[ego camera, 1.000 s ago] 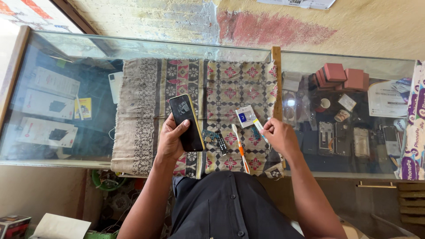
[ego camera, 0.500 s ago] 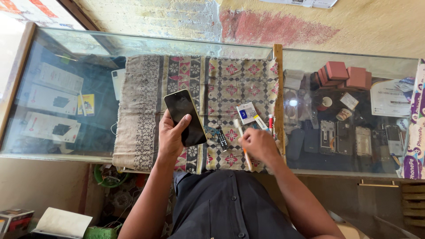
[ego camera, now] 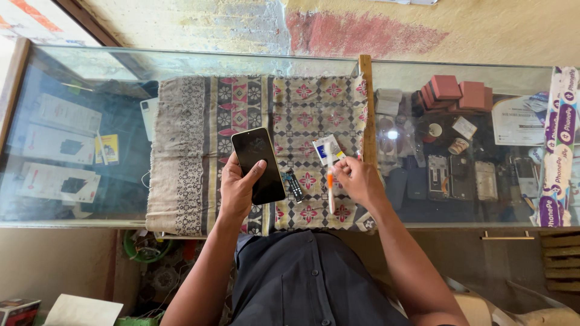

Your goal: The person cleans the interior of a disassembled mobile phone using a toothbrush and a small tube of cleaning solution. They then reassemble the phone and place it on the counter.

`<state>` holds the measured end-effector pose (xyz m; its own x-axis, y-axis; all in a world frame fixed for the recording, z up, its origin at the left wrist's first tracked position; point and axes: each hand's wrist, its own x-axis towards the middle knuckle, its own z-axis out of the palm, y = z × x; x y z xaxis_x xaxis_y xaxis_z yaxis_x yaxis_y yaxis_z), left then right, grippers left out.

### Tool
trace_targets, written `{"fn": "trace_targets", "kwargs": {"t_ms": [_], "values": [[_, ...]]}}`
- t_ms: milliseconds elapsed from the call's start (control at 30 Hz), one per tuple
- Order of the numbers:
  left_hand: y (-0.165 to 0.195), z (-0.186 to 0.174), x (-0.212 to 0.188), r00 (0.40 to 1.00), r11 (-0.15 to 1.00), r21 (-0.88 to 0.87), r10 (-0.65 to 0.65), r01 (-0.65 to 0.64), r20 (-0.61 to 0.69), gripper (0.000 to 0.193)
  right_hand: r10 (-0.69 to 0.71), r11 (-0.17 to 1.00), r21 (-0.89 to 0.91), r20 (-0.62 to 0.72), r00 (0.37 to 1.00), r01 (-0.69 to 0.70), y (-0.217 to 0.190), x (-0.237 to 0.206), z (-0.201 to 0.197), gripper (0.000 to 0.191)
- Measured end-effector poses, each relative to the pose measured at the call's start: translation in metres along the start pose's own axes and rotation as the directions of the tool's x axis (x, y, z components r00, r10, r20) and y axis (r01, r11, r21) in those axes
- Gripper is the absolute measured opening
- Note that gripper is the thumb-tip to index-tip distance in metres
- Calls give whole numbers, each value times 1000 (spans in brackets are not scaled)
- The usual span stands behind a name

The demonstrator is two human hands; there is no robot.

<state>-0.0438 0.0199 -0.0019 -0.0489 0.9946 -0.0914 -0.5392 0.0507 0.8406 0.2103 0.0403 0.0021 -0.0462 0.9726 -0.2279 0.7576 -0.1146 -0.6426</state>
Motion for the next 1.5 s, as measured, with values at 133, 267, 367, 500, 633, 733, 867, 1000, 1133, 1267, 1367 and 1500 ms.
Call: {"fn": "trace_targets", "kwargs": {"t_ms": [133,267,367,500,633,733,867,1000,1133,1267,1367,1500], "values": [[-1,0,1,1000,1000,-5,-14,14,13,28,170,985,46,-99,981,-166,12,-2,-15,23],[-4,0,-1,999,1000,18,-18,17,31,29,26,1000,8,-369,929,-25,39,-3,-44,15],[-8,5,-4,998,996,65,-59,57,33,32,-1,1000,-21,-393,920,-8,50,-7,-49,15],[-14,16,-9,996,989,146,-51,39,79,40,-76,997,-36,-278,957,69,47,-14,-36,16],[-15,30,-17,983,959,251,-158,130,92,43,-95,979,157,-220,971,131,34,-19,-22,19],[-18,43,-27,967,961,234,-191,150,166,47,-204,840,467,-196,959,274,24,-25,-18,25],[-20,58,-38,946,979,135,-182,150,268,47,-314,566,779,-98,944,269,10,-36,-22,46],[-14,66,-45,930,966,218,-200,136,307,54,-432,595,695,-147,890,404,-2,-43,-26,63],[-8,71,-48,937,950,297,-190,100,294,62,-370,560,765,-112,922,317,-4,-40,-23,51],[-5,78,-50,950,956,282,-160,81,269,64,-330,360,917,-50,943,175,1,-38,-13,43],[-3,82,-55,955,942,324,-175,91,241,64,-288,245,961,-53,956,127,3,-41,-5,38],[-1,87,-56,958,952,302,-131,50,255,58,-251,196,972,-79,965,131,0,-45,-3,33]]}}
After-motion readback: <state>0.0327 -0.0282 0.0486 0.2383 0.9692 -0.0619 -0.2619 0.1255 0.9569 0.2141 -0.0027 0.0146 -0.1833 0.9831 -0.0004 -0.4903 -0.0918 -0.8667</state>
